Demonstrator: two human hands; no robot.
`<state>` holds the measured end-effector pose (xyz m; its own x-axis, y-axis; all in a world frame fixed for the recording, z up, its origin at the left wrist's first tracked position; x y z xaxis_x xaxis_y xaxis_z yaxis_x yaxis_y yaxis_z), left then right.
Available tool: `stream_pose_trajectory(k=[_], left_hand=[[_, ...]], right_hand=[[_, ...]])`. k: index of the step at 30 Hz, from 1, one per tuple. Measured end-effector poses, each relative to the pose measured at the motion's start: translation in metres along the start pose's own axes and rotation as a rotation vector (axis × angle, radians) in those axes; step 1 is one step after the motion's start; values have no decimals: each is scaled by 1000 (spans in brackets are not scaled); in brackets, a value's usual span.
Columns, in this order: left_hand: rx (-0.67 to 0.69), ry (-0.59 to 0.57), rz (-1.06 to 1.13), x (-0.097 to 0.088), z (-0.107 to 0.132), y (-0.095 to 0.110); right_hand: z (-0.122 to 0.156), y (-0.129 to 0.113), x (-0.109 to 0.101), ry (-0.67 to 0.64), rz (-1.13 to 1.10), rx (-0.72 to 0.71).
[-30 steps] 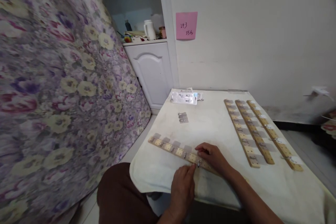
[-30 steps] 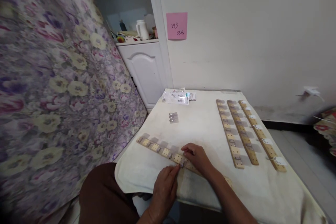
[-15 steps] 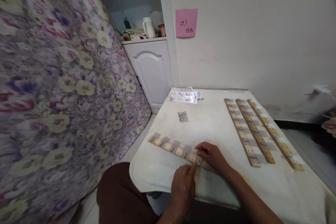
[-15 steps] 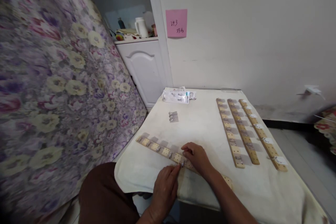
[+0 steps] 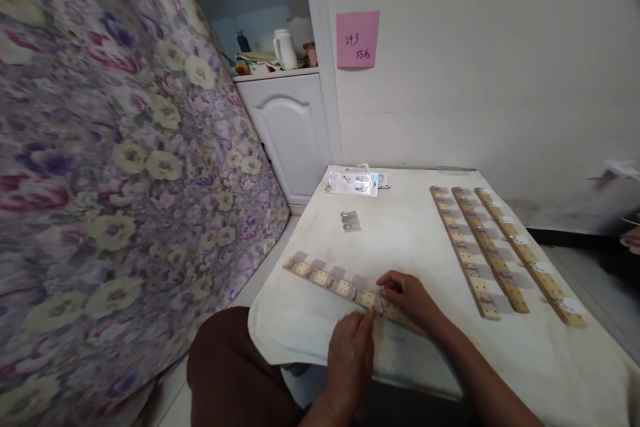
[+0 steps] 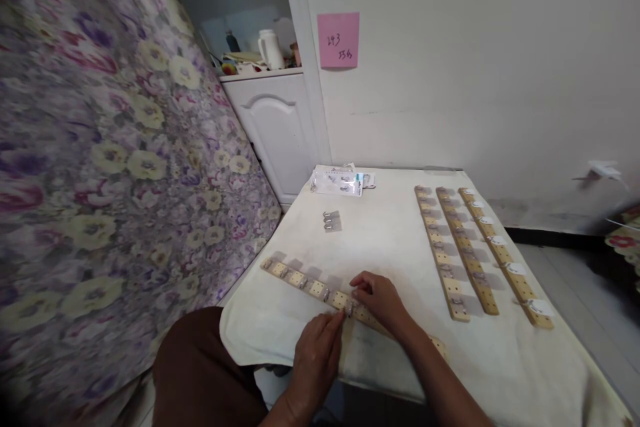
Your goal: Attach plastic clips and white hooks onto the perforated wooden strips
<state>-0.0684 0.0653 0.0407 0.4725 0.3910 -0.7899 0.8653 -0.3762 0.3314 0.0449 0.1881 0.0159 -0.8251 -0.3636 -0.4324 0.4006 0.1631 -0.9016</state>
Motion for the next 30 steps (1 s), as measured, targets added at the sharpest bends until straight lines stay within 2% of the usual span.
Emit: stream_pose_trajectory(k=[10, 30], left_hand=[[44, -1, -15, -5, -2, 6], [23, -4, -31, -6, -3, 5]], right_hand=[[1, -6, -2, 22, -22, 18], [1, -4, -1, 27, -28, 22]])
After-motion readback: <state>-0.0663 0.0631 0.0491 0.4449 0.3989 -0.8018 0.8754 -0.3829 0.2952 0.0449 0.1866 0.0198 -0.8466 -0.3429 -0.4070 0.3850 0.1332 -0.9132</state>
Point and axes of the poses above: each hand's wrist, its own z-axis away from the middle knuckle, its own x-axis out of the palm, y = z × x, the point moved 9 cm from there along -z, towards the middle knuckle, and after that the axes turned 1 degree about z, right-handed, at the moved point
